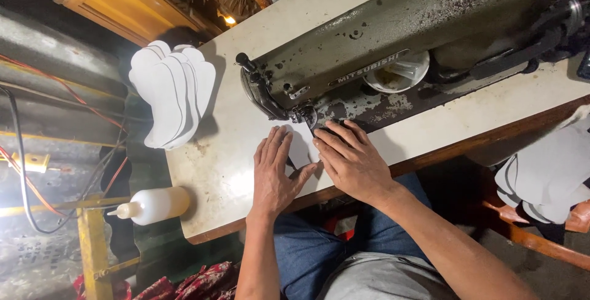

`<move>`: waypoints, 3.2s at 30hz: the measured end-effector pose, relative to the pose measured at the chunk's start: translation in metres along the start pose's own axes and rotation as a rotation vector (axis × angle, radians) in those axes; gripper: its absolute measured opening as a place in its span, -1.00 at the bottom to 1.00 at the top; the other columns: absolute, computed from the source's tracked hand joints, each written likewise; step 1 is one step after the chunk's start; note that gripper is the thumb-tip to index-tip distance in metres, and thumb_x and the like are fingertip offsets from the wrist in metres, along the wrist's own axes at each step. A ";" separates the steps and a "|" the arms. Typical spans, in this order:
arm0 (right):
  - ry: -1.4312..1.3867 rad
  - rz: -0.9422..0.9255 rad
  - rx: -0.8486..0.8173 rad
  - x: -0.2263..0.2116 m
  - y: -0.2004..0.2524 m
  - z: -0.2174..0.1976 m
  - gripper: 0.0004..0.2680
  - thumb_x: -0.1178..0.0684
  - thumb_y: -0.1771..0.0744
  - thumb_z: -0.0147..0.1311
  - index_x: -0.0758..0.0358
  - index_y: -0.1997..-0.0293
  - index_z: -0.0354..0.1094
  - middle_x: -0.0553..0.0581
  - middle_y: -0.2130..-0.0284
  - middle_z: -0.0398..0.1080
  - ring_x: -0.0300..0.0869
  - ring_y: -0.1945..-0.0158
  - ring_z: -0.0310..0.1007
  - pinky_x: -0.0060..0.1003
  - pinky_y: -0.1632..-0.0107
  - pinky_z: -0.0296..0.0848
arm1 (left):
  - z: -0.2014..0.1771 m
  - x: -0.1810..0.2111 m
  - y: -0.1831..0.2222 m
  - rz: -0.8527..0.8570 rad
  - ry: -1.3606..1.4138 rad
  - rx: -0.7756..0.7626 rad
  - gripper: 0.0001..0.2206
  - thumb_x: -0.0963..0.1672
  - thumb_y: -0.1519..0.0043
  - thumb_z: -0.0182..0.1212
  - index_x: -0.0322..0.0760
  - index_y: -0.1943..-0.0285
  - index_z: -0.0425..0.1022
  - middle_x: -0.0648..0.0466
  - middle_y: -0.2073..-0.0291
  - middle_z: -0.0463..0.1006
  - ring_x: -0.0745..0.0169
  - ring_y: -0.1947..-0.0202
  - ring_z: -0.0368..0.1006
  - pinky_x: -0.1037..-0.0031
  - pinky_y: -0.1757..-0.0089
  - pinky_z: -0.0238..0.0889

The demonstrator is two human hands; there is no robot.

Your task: Preparing and sewing shoe insoles at a workbench using a sewing machine and adhesive.

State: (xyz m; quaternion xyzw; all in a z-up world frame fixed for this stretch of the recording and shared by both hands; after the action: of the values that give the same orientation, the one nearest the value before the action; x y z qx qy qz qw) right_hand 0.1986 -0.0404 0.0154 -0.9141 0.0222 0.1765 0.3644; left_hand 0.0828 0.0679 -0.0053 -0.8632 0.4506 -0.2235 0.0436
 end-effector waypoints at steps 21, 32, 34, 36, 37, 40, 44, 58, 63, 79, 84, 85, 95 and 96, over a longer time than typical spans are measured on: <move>-0.001 -0.016 -0.010 0.001 0.001 -0.001 -0.83 0.09 -0.37 0.07 0.14 -0.05 0.50 0.17 0.02 0.52 0.07 -0.22 0.43 0.08 -0.31 0.29 | -0.003 -0.017 -0.019 0.003 0.045 -0.058 -0.23 0.24 -0.06 0.38 -0.26 -0.32 0.47 -0.13 -0.26 0.48 -0.09 -0.42 0.23 0.07 -0.38 -0.06; -0.010 -0.002 -0.067 0.001 -0.003 -0.002 -0.84 0.08 -0.37 0.08 0.15 -0.02 0.52 0.22 -0.03 0.51 0.10 -0.27 0.39 0.11 -0.32 0.27 | 0.003 -0.030 -0.024 -0.031 0.088 -0.119 -0.23 0.26 -0.04 0.35 -0.11 -0.37 0.45 -0.09 -0.30 0.43 -0.09 -0.47 0.15 0.06 -0.41 -0.13; -0.017 0.016 -0.072 0.002 -0.001 0.001 -0.83 0.06 -0.39 0.06 0.15 -0.04 0.52 0.22 -0.05 0.50 0.10 -0.29 0.37 0.11 -0.34 0.25 | 0.000 -0.029 -0.024 -0.041 0.101 -0.134 -0.25 0.27 -0.07 0.31 -0.08 -0.37 0.45 -0.07 -0.31 0.43 -0.07 -0.47 0.13 0.07 -0.41 -0.13; -0.026 0.033 -0.077 0.003 0.000 0.003 -0.83 0.04 -0.40 0.05 0.15 -0.05 0.52 0.23 -0.06 0.49 0.10 -0.31 0.35 0.11 -0.35 0.23 | -0.002 -0.029 -0.025 -0.053 0.114 -0.147 -0.27 0.27 -0.09 0.26 -0.06 -0.36 0.45 -0.05 -0.32 0.42 -0.05 -0.48 0.12 0.08 -0.41 -0.13; -0.021 0.031 -0.081 0.003 0.000 0.004 -0.82 0.04 -0.39 0.05 0.15 -0.05 0.52 0.22 -0.06 0.49 0.10 -0.31 0.35 0.11 -0.35 0.23 | -0.001 -0.030 -0.025 -0.063 0.107 -0.156 -0.29 0.26 -0.10 0.27 -0.04 -0.35 0.45 -0.05 -0.31 0.43 -0.05 -0.47 0.13 0.07 -0.41 -0.13; -0.015 0.034 -0.085 0.005 0.000 0.006 -0.81 0.03 -0.39 0.04 0.14 -0.07 0.51 0.21 -0.08 0.49 0.09 -0.33 0.34 0.12 -0.37 0.21 | 0.002 -0.034 -0.026 -0.085 0.109 -0.169 -0.32 0.25 -0.13 0.26 -0.02 -0.36 0.45 -0.04 -0.32 0.42 -0.04 -0.47 0.13 0.07 -0.41 -0.14; -0.014 0.040 -0.094 0.005 -0.001 0.007 -0.80 0.02 -0.39 0.05 0.14 -0.10 0.50 0.23 -0.10 0.47 0.10 -0.35 0.31 0.13 -0.38 0.19 | 0.003 -0.035 -0.028 -0.102 0.108 -0.178 -0.34 0.24 -0.16 0.23 -0.01 -0.37 0.44 -0.02 -0.35 0.39 -0.01 -0.48 0.11 0.09 -0.42 -0.17; 0.002 0.151 -0.136 0.006 -0.003 0.027 -0.73 -0.09 -0.42 -0.03 0.18 -0.13 0.50 0.24 -0.19 0.42 0.09 -0.43 0.18 0.14 -0.44 0.03 | 0.026 -0.067 -0.033 -0.045 0.017 -0.215 -0.36 0.24 -0.23 0.11 0.06 -0.45 0.33 0.14 -0.47 0.25 0.21 -0.54 -0.04 0.13 -0.44 -0.28; -0.002 0.168 -0.213 0.006 -0.003 0.029 -0.70 -0.12 -0.43 -0.09 0.18 -0.21 0.45 0.26 -0.24 0.37 0.11 -0.46 0.12 0.18 -0.46 -0.03 | 0.032 -0.075 -0.033 -0.033 0.004 -0.211 -0.37 0.24 -0.25 0.08 0.08 -0.46 0.32 0.17 -0.49 0.21 0.25 -0.54 -0.07 0.14 -0.44 -0.29; -0.001 0.204 -0.369 0.008 -0.005 0.037 -0.61 -0.20 -0.44 -0.18 0.17 -0.36 0.29 0.28 -0.33 0.26 0.13 -0.52 0.00 0.20 -0.49 -0.16 | 0.014 -0.048 -0.038 -0.156 -0.092 -0.196 -0.40 0.26 -0.28 -0.05 0.15 -0.45 0.34 0.11 -0.49 0.19 0.13 -0.54 -0.02 0.11 -0.44 -0.27; -0.001 0.219 -0.415 0.006 -0.007 0.036 -0.60 -0.21 -0.44 -0.20 0.16 -0.37 0.29 0.28 -0.34 0.25 0.12 -0.52 -0.01 0.19 -0.49 -0.17 | 0.012 -0.049 -0.034 -0.196 -0.119 -0.187 -0.40 0.27 -0.28 -0.07 0.12 -0.40 0.40 0.07 -0.48 0.20 0.09 -0.54 -0.04 0.08 -0.43 -0.23; 0.008 0.219 -0.411 0.006 -0.007 0.036 -0.61 -0.21 -0.44 -0.20 0.16 -0.37 0.29 0.27 -0.34 0.25 0.12 -0.52 -0.01 0.18 -0.49 -0.16 | 0.009 -0.047 -0.034 -0.203 -0.132 -0.182 -0.40 0.28 -0.28 -0.07 0.14 -0.41 0.39 0.07 -0.48 0.20 0.07 -0.54 -0.04 0.07 -0.42 -0.22; 0.017 0.233 -0.425 0.008 -0.007 0.038 -0.61 -0.22 -0.44 -0.19 0.14 -0.36 0.30 0.25 -0.34 0.25 0.09 -0.52 -0.02 0.16 -0.50 -0.18 | -0.002 -0.036 -0.021 -0.190 -0.169 0.004 -0.49 0.24 -0.31 -0.03 0.15 -0.30 0.52 -0.04 -0.26 0.38 -0.11 -0.51 0.04 -0.05 -0.39 -0.15; 0.017 0.234 -0.425 0.008 -0.007 0.037 -0.61 -0.22 -0.44 -0.19 0.14 -0.36 0.30 0.25 -0.34 0.25 0.09 -0.52 -0.02 0.16 -0.50 -0.18 | -0.001 -0.035 -0.019 -0.190 -0.169 0.004 -0.49 0.24 -0.31 -0.03 0.15 -0.30 0.52 -0.04 -0.26 0.38 -0.11 -0.51 0.04 -0.05 -0.39 -0.15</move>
State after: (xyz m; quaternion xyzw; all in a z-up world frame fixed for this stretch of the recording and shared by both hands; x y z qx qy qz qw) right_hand 0.1954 -0.0094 -0.0075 -0.9629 0.0933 0.2106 0.1408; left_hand 0.0793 0.1075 -0.0114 -0.9176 0.3612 -0.1540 0.0616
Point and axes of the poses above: each hand's wrist, its own y-axis away from the middle knuckle, its own z-axis out of the palm, x = y × z, the point moved 8 cm from there along -y, towards the middle knuckle
